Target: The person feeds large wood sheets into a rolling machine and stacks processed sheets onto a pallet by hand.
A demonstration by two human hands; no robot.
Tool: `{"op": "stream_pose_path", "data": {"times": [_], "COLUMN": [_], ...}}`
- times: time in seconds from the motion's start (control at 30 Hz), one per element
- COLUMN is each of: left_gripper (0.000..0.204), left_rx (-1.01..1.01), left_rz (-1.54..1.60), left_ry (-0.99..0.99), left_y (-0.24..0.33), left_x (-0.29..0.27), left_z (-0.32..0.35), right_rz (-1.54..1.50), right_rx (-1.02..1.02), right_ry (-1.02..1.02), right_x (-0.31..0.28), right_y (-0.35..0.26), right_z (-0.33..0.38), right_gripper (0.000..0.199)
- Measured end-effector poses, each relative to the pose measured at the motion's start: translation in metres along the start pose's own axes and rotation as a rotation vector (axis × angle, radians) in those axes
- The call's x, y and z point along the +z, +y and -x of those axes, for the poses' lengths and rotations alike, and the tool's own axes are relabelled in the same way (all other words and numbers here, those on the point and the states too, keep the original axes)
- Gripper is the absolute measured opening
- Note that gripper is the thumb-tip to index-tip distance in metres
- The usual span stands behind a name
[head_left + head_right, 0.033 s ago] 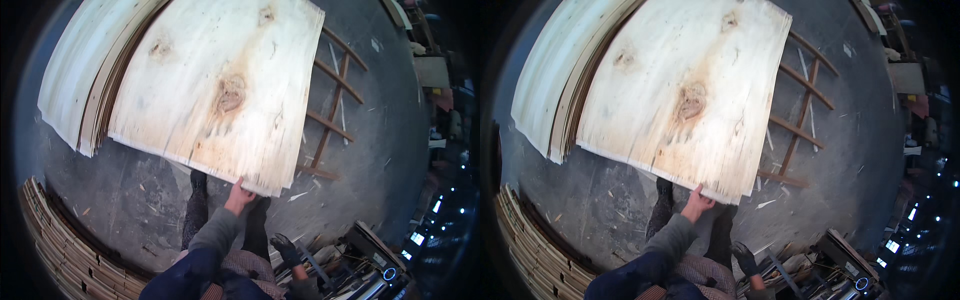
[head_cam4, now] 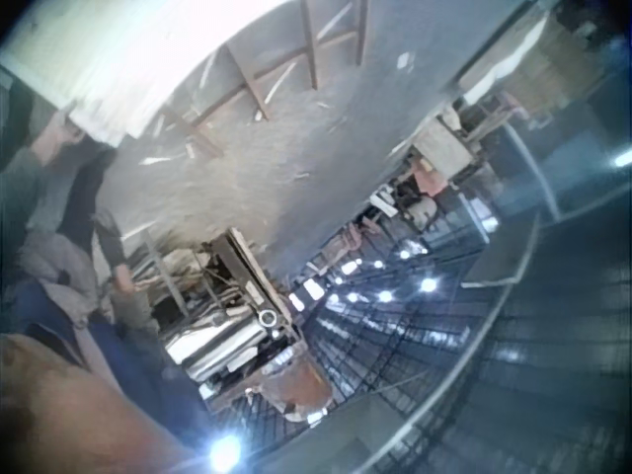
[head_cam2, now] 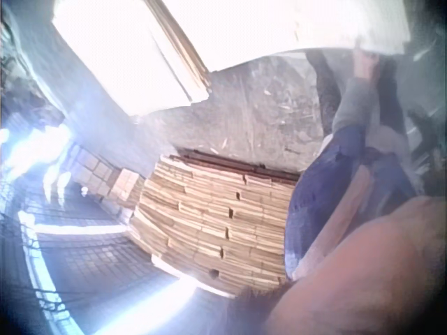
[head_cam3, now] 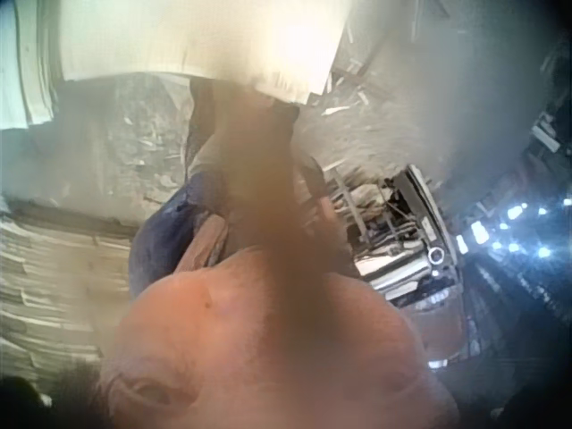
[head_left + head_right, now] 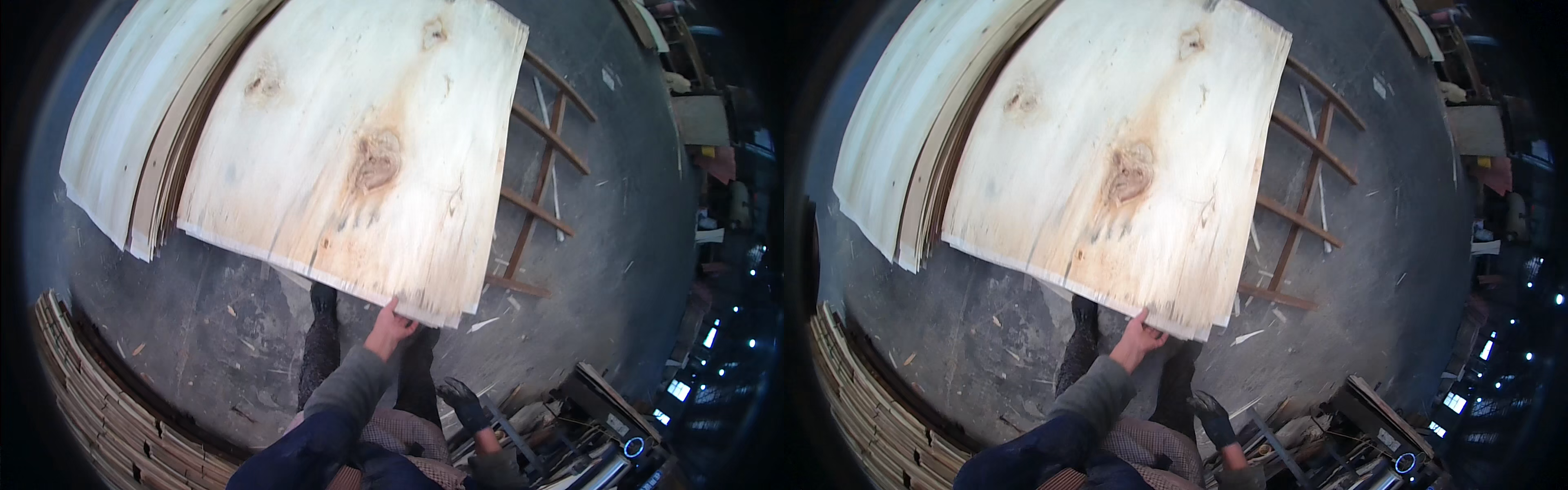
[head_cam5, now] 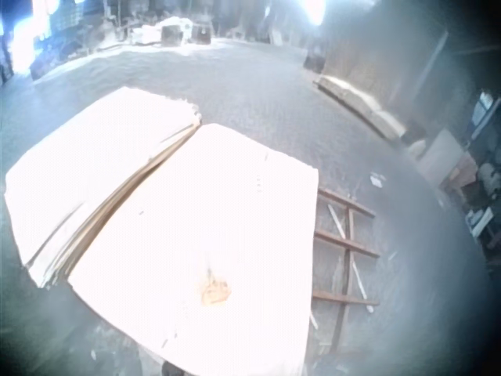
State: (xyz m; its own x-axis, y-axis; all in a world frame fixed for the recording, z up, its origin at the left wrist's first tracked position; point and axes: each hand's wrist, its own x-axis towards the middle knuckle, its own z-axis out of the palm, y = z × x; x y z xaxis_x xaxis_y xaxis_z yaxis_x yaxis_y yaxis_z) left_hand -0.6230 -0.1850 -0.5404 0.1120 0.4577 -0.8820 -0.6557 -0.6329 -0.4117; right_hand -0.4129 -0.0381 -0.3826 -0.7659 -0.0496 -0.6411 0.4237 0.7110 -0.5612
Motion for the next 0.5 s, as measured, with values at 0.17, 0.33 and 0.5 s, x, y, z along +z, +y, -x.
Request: {"op": "stream_pose_path", "data": {"times": [0.17,0.33,0.5], "left_gripper": [0.030,0.027,0.030], "left_rx": [-0.033,0.019,0.359], "left_rz": [-0.108,-0.072,-0.411], "left_ry": [-0.144,-0.543,-0.518], "left_y": [0.036,0.081,0.157], "left_x": [0.015,0.004,-0.032], "left_z": [0.103,0.194,0.239], "right_rz": [0.369,0.212,-0.180], "right_rx": [-0.286,-0.368,-0.437], "right_ry": [0.095,0.361,0.780], "right_x": [-0.011,-0.025,-0.018], "right_y": [-0.045,-0.144,-0.247], "right_z": [-0.134,-0.280,-0.396], "right_gripper": [0.037,0.042,0.048]}}
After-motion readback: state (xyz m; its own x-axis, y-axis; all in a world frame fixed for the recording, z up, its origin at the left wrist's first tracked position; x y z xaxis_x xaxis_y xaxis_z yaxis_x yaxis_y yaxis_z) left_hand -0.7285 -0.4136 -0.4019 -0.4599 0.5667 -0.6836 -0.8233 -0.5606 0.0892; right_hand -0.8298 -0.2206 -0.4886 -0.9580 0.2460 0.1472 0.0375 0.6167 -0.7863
